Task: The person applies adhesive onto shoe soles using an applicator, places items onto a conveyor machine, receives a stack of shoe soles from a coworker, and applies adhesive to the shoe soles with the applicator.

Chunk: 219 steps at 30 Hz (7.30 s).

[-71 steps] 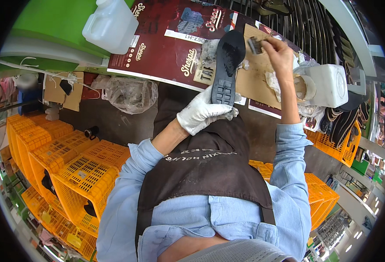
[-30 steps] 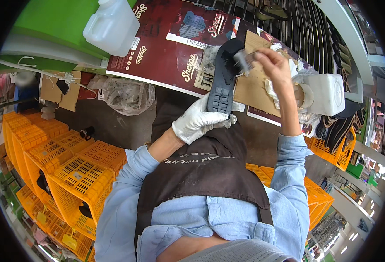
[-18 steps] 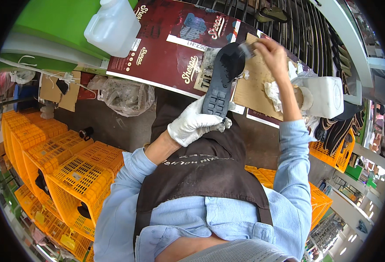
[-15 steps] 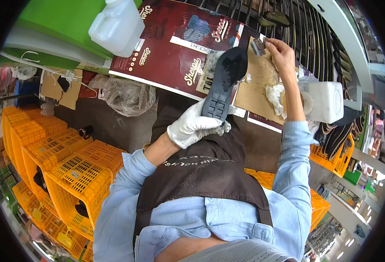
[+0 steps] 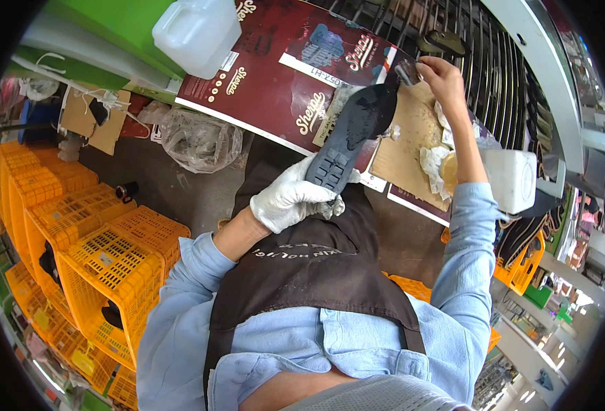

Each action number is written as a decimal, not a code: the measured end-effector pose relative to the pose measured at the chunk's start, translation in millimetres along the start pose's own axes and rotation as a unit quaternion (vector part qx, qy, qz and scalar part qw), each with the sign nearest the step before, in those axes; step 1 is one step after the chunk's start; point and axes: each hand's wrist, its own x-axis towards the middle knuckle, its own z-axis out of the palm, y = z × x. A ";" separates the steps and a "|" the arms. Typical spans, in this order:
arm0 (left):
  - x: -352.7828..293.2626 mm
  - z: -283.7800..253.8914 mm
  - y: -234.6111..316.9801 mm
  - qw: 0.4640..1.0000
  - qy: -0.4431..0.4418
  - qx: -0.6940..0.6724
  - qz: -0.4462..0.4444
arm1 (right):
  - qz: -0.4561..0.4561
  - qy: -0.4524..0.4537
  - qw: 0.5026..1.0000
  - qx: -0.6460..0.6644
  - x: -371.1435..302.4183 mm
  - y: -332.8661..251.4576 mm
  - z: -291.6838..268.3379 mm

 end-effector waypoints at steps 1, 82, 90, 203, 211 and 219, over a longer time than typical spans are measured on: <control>-0.7 0.5 1.4 1.000 0.005 -0.003 0.008 | 0.039 -0.050 0.995 0.075 -3.0 -13.5 -2.0; 16.4 -8.8 -8.5 0.997 0.008 0.024 0.070 | -0.096 -0.240 0.951 0.171 -132.4 -103.0 -30.0; 22.3 0.3 -10.2 0.960 -0.053 -0.272 0.048 | -0.241 -0.092 0.966 -0.010 -127.2 -117.8 6.2; 8.3 -22.9 -32.7 0.933 0.000 -0.358 -0.018 | 0.041 0.069 0.994 0.080 -16.9 58.7 -10.6; 0.9 -28.7 -30.8 0.951 -0.008 -0.308 0.028 | 0.059 0.005 0.996 0.066 -7.5 22.4 -3.4; -2.2 -22.5 -22.4 0.954 -0.012 -0.296 0.037 | 0.032 -0.260 0.947 0.187 -53.7 -71.7 9.3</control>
